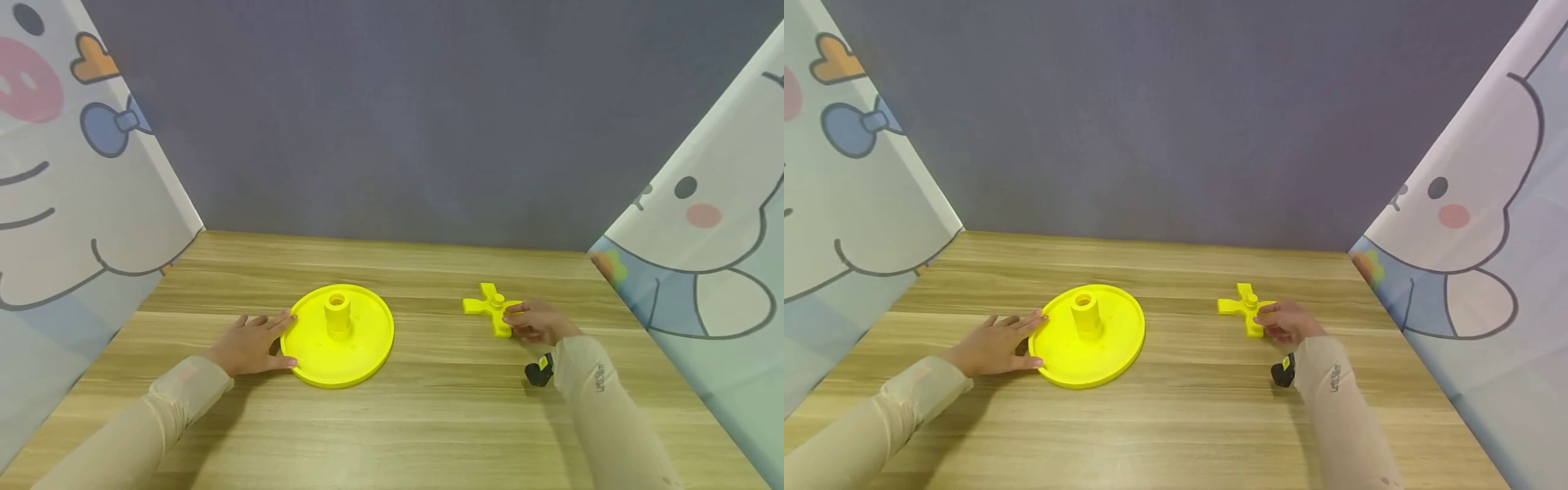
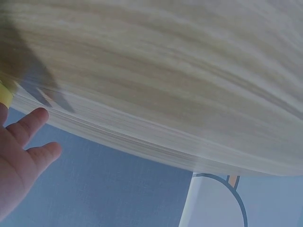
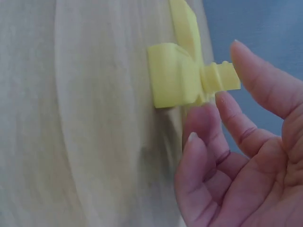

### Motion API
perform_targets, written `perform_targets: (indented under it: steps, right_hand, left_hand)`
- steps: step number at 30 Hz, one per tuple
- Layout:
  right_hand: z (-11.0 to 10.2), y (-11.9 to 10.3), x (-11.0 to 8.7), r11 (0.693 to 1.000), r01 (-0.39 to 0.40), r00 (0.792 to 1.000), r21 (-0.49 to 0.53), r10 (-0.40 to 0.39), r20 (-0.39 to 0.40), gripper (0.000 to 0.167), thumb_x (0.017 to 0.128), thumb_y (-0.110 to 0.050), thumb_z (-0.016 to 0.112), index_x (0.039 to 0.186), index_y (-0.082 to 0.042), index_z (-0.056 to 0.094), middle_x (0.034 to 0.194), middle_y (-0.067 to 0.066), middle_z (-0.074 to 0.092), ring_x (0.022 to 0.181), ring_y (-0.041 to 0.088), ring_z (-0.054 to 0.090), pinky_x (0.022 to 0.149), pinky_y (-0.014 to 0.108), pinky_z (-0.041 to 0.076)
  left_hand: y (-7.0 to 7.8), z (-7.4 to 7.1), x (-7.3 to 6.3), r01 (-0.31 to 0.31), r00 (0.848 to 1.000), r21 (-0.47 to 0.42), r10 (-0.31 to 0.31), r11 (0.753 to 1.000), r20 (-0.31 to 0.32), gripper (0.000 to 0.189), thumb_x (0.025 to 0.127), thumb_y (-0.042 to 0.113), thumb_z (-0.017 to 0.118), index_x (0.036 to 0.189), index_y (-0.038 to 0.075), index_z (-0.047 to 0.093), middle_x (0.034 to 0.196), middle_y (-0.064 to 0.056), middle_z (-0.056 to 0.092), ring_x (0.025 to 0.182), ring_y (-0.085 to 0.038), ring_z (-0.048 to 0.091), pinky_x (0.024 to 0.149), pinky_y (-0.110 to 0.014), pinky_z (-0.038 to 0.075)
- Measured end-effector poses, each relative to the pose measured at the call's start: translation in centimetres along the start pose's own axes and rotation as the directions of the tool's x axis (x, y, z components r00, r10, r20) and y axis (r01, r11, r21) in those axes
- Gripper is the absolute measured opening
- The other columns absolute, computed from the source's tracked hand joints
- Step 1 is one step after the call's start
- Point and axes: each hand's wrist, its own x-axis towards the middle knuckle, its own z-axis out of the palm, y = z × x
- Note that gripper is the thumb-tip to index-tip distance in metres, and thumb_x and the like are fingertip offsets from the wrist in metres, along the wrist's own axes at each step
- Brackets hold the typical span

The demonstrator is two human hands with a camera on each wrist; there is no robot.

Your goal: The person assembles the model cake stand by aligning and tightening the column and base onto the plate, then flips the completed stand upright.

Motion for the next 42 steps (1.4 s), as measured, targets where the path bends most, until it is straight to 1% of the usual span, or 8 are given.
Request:
perform_targets:
  steps: [8, 16, 19, 22, 25, 29, 34, 42]
  right_hand:
    - [1.0, 0.5, 0.9, 0.995, 0.004, 1.000, 0.095, -0.003, -0.014, 0.061, 0.092, -0.010, 0.063, 0.139, 0.009, 0.030, 0.082, -0.003, 0.054, 0.065, 0.009, 0.047, 0.063, 0.022, 0.045]
    - [2.0, 0.2, 1.3, 0.999, 0.006, 0.995, -0.040, -0.011, -0.102, 0.059, 0.088, -0.007, 0.068, 0.131, 0.017, 0.036, 0.087, 0.003, 0.052, 0.063, 0.009, 0.044, 0.061, 0.021, 0.045]
    - [2.3, 0.2, 1.5, 0.993, 0.012, 0.993, -0.117, -0.026, -0.119, 0.030, 0.084, -0.008, 0.072, 0.091, 0.012, 0.051, 0.072, -0.001, 0.043, 0.054, 0.007, 0.036, 0.052, 0.019, 0.038]
    - [2.5, 0.2, 1.7, 0.988, 0.035, 0.991, -0.152, -0.054, -0.121, 0.049, 0.082, -0.007, 0.074, 0.063, -0.011, 0.029, 0.057, -0.006, 0.030, 0.047, 0.005, 0.027, 0.046, 0.018, 0.030]
    - [2.6, 0.3, 1.7, 0.988, 0.061, 0.991, -0.139, -0.077, -0.113, 0.055, 0.081, -0.004, 0.072, 0.065, -0.017, 0.021, 0.052, -0.008, 0.024, 0.044, 0.004, 0.024, 0.045, 0.017, 0.027]
    - [2.6, 0.5, 1.5, 0.987, 0.094, 0.988, -0.130, -0.109, -0.113, 0.015, 0.080, 0.000, 0.070, 0.087, 0.007, 0.060, 0.055, -0.008, 0.034, 0.046, 0.005, 0.028, 0.046, 0.017, 0.032]
    - [2.6, 0.6, 1.7, 0.965, 0.146, 0.977, -0.219, -0.175, -0.118, 0.039, 0.072, 0.004, 0.068, 0.109, 0.013, 0.063, 0.068, 0.000, 0.052, 0.050, 0.007, 0.037, 0.047, 0.019, 0.037]
    - [2.4, -0.2, 2.2, 0.840, 0.246, 0.959, -0.484, -0.283, -0.004, 0.051, 0.072, -0.002, 0.072, 0.120, 0.009, 0.060, 0.100, 0.019, 0.063, 0.074, 0.019, 0.052, 0.062, 0.028, 0.048]
  left_hand:
    - [0.0, 0.0, 0.1, 0.008, 1.000, 0.000, -0.008, 1.000, 0.017, 0.090, 0.083, 0.067, 0.056, 0.143, 0.001, 0.042, 0.146, -0.020, 0.040, 0.119, -0.050, 0.048, 0.095, -0.073, 0.028]
    - [0.2, -0.2, 0.0, 0.015, 0.999, -0.018, -0.015, 1.000, 0.036, 0.090, 0.083, 0.066, 0.056, 0.143, 0.001, 0.041, 0.147, -0.021, 0.039, 0.121, -0.049, 0.046, 0.095, -0.073, 0.027]
    - [0.2, -0.1, 0.0, 0.017, 0.999, -0.023, -0.016, 1.000, 0.035, 0.090, 0.083, 0.066, 0.057, 0.144, 0.001, 0.040, 0.147, -0.021, 0.039, 0.122, -0.049, 0.045, 0.095, -0.073, 0.027]
    - [0.2, -0.1, 0.0, 0.013, 0.999, -0.025, -0.013, 1.000, 0.031, 0.090, 0.083, 0.066, 0.057, 0.143, 0.001, 0.041, 0.147, -0.021, 0.039, 0.122, -0.049, 0.046, 0.095, -0.073, 0.028]
    - [0.2, -0.2, -0.1, 0.009, 1.000, -0.027, -0.008, 1.000, 0.026, 0.089, 0.083, 0.065, 0.057, 0.143, 0.001, 0.041, 0.147, -0.021, 0.039, 0.121, -0.049, 0.046, 0.094, -0.074, 0.028]
    - [0.2, -0.2, -0.2, 0.009, 1.000, -0.028, -0.008, 1.000, 0.022, 0.089, 0.083, 0.064, 0.058, 0.143, 0.001, 0.042, 0.146, -0.021, 0.040, 0.120, -0.049, 0.047, 0.094, -0.074, 0.029]
    - [0.3, -0.2, -0.3, 0.014, 1.000, -0.024, -0.014, 1.000, 0.021, 0.089, 0.083, 0.065, 0.058, 0.142, 0.001, 0.042, 0.146, -0.021, 0.041, 0.120, -0.048, 0.047, 0.094, -0.073, 0.029]
    - [0.3, -0.1, 0.0, 0.016, 0.999, -0.022, -0.015, 1.000, 0.032, 0.089, 0.083, 0.065, 0.058, 0.143, 0.001, 0.041, 0.147, -0.021, 0.039, 0.121, -0.048, 0.046, 0.094, -0.073, 0.029]
